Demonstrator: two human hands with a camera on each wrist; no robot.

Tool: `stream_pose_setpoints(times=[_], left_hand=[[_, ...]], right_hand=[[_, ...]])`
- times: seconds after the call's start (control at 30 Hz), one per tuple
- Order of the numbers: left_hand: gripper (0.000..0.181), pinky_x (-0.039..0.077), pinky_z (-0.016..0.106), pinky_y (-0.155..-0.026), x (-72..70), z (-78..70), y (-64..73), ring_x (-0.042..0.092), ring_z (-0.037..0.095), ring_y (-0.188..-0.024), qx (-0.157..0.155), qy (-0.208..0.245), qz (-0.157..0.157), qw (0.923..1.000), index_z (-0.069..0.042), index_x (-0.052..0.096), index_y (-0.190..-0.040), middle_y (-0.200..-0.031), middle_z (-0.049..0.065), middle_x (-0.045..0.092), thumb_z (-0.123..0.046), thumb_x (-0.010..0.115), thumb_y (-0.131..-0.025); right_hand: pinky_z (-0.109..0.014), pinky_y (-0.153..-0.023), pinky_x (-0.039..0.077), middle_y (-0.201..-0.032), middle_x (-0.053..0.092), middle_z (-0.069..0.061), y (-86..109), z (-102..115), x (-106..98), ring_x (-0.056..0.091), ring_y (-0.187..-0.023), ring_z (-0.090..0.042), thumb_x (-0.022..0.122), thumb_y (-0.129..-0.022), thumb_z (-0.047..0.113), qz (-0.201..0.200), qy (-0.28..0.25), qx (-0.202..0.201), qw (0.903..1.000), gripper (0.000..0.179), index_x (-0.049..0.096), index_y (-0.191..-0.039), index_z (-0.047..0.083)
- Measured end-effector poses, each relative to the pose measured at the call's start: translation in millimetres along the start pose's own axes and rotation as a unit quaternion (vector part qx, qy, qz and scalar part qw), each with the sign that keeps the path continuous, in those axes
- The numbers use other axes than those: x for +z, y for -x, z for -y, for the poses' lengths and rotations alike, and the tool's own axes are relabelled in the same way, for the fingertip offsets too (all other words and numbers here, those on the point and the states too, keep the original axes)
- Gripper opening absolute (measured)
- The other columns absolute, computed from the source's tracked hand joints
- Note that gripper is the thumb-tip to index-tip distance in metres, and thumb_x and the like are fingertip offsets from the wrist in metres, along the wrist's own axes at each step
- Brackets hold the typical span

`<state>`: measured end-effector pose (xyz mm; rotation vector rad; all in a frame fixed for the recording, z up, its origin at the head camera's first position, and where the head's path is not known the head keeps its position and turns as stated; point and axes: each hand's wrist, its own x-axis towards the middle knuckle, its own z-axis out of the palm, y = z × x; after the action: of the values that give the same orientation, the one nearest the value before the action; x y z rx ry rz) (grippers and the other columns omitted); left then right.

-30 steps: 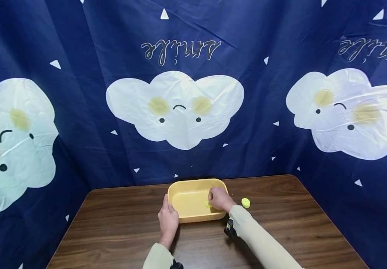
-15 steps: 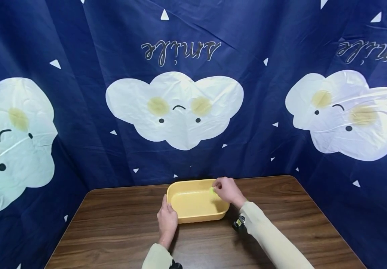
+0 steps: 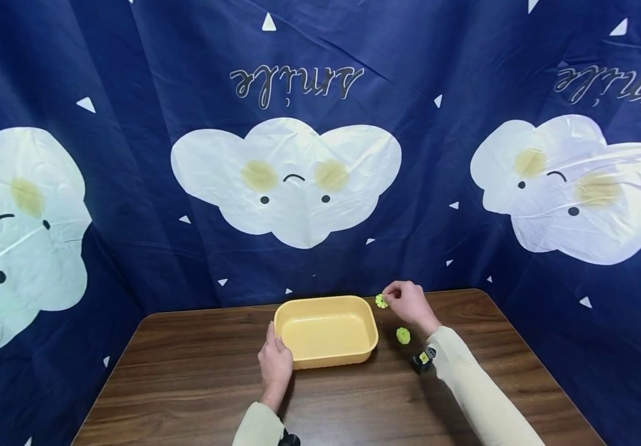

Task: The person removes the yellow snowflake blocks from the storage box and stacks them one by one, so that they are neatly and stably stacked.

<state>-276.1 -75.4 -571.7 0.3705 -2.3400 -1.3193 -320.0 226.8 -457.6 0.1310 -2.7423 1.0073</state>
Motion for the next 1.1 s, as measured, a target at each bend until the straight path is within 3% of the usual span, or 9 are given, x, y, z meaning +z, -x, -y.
stream_pose_setpoints(times=[0.17, 0.5, 0.83, 1.1], left_hand=[[0.046, 0.049, 0.059, -0.1, 0.5, 1.1, -0.2, 0.061, 0.048, -0.12, 0.001, 0.004, 0.001, 1.0, 0.0, 0.049, -0.148, -0.133, 0.031, 0.061, -0.006, 0.048, -0.102], [0.047, 0.049, 0.06, -0.099, 0.5, 2.4, -1.1, 0.061, 0.048, -0.119, -0.009, -0.007, 0.004, 0.9999, -0.003, 0.049, -0.149, -0.134, 0.029, 0.061, -0.007, 0.048, -0.103], [0.047, 0.049, 0.06, -0.099, 0.4, 1.8, -1.8, 0.06, 0.049, -0.12, -0.011, -0.007, 0.011, 0.9998, -0.003, 0.047, -0.15, -0.135, 0.029, 0.061, -0.008, 0.046, -0.103], [0.048, 0.049, 0.06, -0.098, 0.3, 1.7, -1.3, 0.061, 0.049, -0.118, -0.009, -0.008, 0.012, 0.9999, -0.003, 0.047, -0.15, -0.133, 0.029, 0.062, -0.009, 0.046, -0.103]], right_hand=[[-0.03, -0.068, 0.048, -0.077, 0.067, 0.0, 6.2, -19.5, 0.9, 0.056, -0.071, -0.016, 0.069, -0.088, 0.008, -0.002, 0.018, 0.018, 0.9997, 0.007, 0.076, -0.086, 0.008], [-0.032, -0.071, 0.049, -0.08, 0.07, 0.001, 22.0, -61.0, 7.6, 0.06, -0.077, -0.016, 0.07, -0.088, 0.014, 0.028, 0.033, 0.092, 0.9948, 0.007, 0.076, -0.085, 0.011], [-0.028, -0.064, 0.044, -0.084, 0.071, -0.002, 33.7, -74.4, 12.9, 0.057, -0.075, -0.019, 0.067, -0.085, 0.009, 0.046, 0.013, 0.12, 0.9916, 0.009, 0.076, -0.085, 0.008], [-0.028, -0.064, 0.044, -0.083, 0.07, -0.003, 38.4, -81.4, 16.3, 0.057, -0.074, -0.02, 0.064, -0.085, 0.009, 0.038, 0.022, 0.131, 0.9905, 0.011, 0.075, -0.085, 0.008]])
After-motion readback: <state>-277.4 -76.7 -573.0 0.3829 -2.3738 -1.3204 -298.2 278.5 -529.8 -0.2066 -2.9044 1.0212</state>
